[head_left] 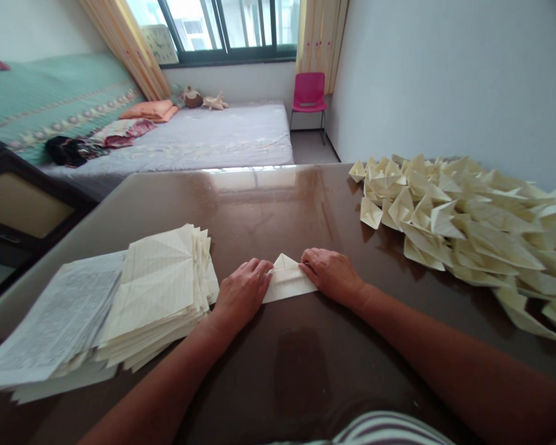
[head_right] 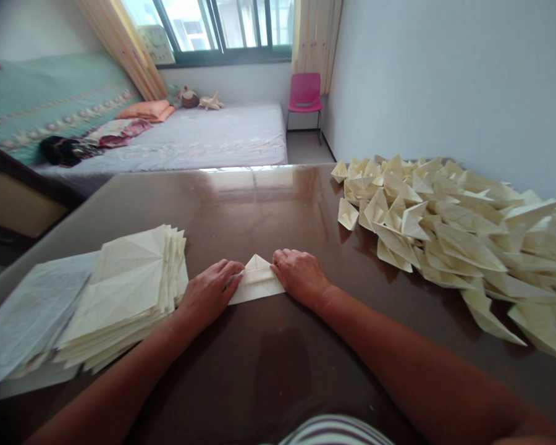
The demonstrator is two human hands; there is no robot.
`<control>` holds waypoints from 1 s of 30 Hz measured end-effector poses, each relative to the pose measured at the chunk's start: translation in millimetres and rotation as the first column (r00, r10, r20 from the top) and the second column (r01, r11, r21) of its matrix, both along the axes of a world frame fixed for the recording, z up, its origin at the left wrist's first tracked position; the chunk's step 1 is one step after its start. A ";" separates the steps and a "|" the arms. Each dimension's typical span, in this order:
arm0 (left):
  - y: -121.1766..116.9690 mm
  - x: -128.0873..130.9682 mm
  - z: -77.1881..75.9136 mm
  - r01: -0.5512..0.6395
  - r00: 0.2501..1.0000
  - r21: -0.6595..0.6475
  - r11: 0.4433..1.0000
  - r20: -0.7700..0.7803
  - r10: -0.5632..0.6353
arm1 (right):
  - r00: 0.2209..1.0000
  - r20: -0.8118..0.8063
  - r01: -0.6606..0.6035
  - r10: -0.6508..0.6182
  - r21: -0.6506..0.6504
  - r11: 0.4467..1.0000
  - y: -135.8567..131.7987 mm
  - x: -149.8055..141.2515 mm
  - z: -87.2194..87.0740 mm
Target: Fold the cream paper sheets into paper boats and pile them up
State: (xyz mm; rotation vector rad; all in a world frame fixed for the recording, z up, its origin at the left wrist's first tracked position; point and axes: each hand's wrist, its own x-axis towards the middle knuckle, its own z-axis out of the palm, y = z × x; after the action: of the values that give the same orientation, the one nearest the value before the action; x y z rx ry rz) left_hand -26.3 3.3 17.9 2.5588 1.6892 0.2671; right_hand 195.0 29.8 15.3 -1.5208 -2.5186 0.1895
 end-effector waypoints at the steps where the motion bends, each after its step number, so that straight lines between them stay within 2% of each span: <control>1: -1.1 0.5 -0.4 0.001 1.000 0.027 1.000 -0.022 -0.001 | 1.000 0.008 0.000 0.000 0.006 1.000 0.0 -0.4 -0.2; 3: -3.5 1.5 -0.8 0.047 0.997 0.107 0.993 -0.061 -0.040 | 1.000 0.015 -0.001 0.001 0.010 1.000 -0.2 -1.0 -0.3; 6: -8.2 4.3 0.3 0.198 0.978 0.206 0.958 -0.103 -0.180 | 1.000 0.013 0.003 -0.003 0.008 1.000 -0.5 -1.6 0.3; 8: -11.9 7.7 1.9 0.299 0.952 0.193 0.934 -0.133 -0.277 | 1.000 0.011 0.003 -0.003 0.009 1.000 -0.7 -1.9 0.5; 10: -15.7 11.9 3.3 0.351 0.930 0.143 0.925 -0.171 -0.326 | 1.000 0.006 0.000 0.000 0.011 1.000 -0.4 -2.1 0.2; 15: -21.8 18.7 3.6 0.315 0.928 0.099 0.944 -0.241 -0.284 | 1.000 0.001 0.008 -0.008 0.011 1.000 -0.3 -1.3 0.7; 17: -22.5 19.0 3.2 0.303 0.930 0.090 0.949 -0.246 -0.273 | 1.000 0.017 -0.015 0.014 0.064 0.998 -3.9 -1.1 4.9; 20: -22.4 18.6 2.9 0.295 0.932 0.074 0.952 -0.244 -0.270 | 0.990 0.085 -0.129 0.116 0.175 0.976 -16.3 -2.4 14.1; 23: -22.0 18.5 3.1 0.292 0.933 0.079 0.953 -0.242 -0.266 | 0.963 0.169 -0.236 0.212 0.140 0.962 -32.3 -6.3 19.7; 30: -23.5 17.8 8.3 0.292 0.925 0.062 0.954 -0.271 -0.265 | 0.937 0.315 -0.178 0.152 0.056 0.982 -51.3 -11.8 16.2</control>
State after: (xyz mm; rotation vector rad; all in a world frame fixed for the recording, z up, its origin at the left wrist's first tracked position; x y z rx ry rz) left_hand -8.5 -20.2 26.1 2.9790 1.3791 -0.0017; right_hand 183.2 -21.5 31.5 -1.3999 -2.8582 -0.1424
